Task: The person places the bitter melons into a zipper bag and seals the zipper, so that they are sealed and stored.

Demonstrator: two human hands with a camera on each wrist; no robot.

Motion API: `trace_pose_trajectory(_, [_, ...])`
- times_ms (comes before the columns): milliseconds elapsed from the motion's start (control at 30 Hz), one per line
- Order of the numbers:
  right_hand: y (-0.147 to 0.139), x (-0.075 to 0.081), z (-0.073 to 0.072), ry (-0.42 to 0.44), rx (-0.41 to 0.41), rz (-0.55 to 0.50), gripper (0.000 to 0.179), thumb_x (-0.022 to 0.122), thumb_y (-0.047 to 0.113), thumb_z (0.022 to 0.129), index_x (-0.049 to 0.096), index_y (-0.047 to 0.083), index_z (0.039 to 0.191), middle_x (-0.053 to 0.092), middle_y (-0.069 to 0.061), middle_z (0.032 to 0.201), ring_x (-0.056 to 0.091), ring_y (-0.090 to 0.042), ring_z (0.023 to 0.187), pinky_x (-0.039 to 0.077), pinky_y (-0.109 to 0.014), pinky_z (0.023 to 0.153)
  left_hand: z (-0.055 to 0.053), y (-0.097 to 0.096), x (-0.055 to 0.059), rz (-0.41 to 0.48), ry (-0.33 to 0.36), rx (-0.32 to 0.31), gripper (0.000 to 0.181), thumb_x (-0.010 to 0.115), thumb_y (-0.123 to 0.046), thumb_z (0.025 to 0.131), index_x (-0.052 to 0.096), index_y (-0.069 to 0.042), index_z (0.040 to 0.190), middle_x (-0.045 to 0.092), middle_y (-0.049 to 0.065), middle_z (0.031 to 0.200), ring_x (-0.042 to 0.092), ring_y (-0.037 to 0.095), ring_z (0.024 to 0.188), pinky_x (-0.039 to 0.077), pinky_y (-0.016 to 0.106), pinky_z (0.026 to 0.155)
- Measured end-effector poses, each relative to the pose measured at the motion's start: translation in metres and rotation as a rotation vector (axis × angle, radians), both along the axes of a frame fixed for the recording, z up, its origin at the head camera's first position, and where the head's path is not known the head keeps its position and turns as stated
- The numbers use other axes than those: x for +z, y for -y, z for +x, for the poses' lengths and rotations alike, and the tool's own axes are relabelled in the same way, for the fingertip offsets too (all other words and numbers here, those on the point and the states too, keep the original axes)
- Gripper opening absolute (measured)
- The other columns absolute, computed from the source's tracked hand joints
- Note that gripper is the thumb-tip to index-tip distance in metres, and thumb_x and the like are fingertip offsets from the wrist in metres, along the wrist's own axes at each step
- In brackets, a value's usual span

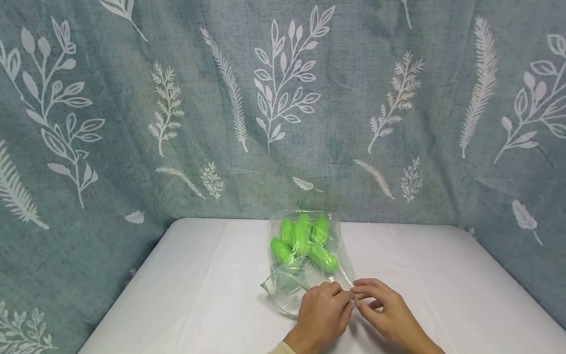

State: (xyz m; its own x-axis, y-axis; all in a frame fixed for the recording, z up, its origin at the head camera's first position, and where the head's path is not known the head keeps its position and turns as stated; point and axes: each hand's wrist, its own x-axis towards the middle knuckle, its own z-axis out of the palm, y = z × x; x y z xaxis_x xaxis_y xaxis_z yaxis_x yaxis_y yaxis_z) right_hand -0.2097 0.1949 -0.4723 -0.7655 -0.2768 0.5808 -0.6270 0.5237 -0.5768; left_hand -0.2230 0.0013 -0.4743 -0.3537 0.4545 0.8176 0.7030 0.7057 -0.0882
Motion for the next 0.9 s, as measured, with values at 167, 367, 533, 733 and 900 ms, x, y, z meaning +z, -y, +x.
trace_pose_trajectory(167, [0.0005,0.0019,0.0003,0.031,0.01,0.002,0.021,0.072,0.008,0.092,0.073,0.01,0.112,0.07,-0.002,0.112,0.067,-0.006,0.088,0.058,-0.027,0.063,0.0003,-0.0002,-0.0007,-0.007,-0.005,0.014,0.012,0.081,-0.029,0.08,0.079,-0.025,0.091,0.062,-0.014,0.076,0.056,0.002,0.065,0.04,0.013,0.052])
trace_pose_trajectory(367, [0.0014,0.0006,0.0007,-0.035,-0.004,-0.001,0.021,0.074,0.006,0.09,0.075,0.017,0.108,0.072,0.008,0.104,0.067,-0.004,0.083,0.057,-0.026,0.062,0.0014,0.0001,0.0,0.002,-0.007,0.019,0.01,0.082,-0.029,0.079,0.079,-0.024,0.087,0.063,-0.014,0.076,0.058,0.002,0.066,0.042,0.013,0.052])
trace_pose_trajectory(533, [0.0011,-0.0007,0.0006,-0.099,0.006,-0.011,0.025,0.075,0.0,0.086,0.076,0.019,0.103,0.073,0.01,0.101,0.067,-0.005,0.082,0.057,-0.025,0.062,0.0009,0.0,-0.0011,0.0,-0.005,0.02,0.01,0.082,-0.03,0.08,0.079,-0.024,0.087,0.064,-0.014,0.076,0.058,0.002,0.066,0.043,0.014,0.053])
trace_pose_trajectory(733, [0.0009,-0.0012,-0.0002,-0.105,-0.014,-0.011,0.027,0.076,0.001,0.086,0.075,0.024,0.1,0.072,0.011,0.101,0.068,-0.007,0.087,0.058,-0.025,0.064,-0.0002,0.0003,-0.0027,0.018,0.001,0.02,0.008,0.08,-0.03,0.081,0.078,-0.025,0.088,0.063,-0.014,0.075,0.058,0.002,0.066,0.043,0.014,0.054])
trace_pose_trajectory(900, [0.0013,-0.0002,-0.0012,-0.131,-0.001,-0.017,0.028,0.076,0.0,0.086,0.075,0.025,0.099,0.072,0.009,0.101,0.068,-0.008,0.087,0.056,-0.022,0.066,-0.0005,0.0017,-0.0027,0.04,0.002,0.02,0.008,0.079,-0.028,0.081,0.077,-0.025,0.088,0.063,-0.014,0.076,0.058,0.002,0.066,0.044,0.015,0.054])
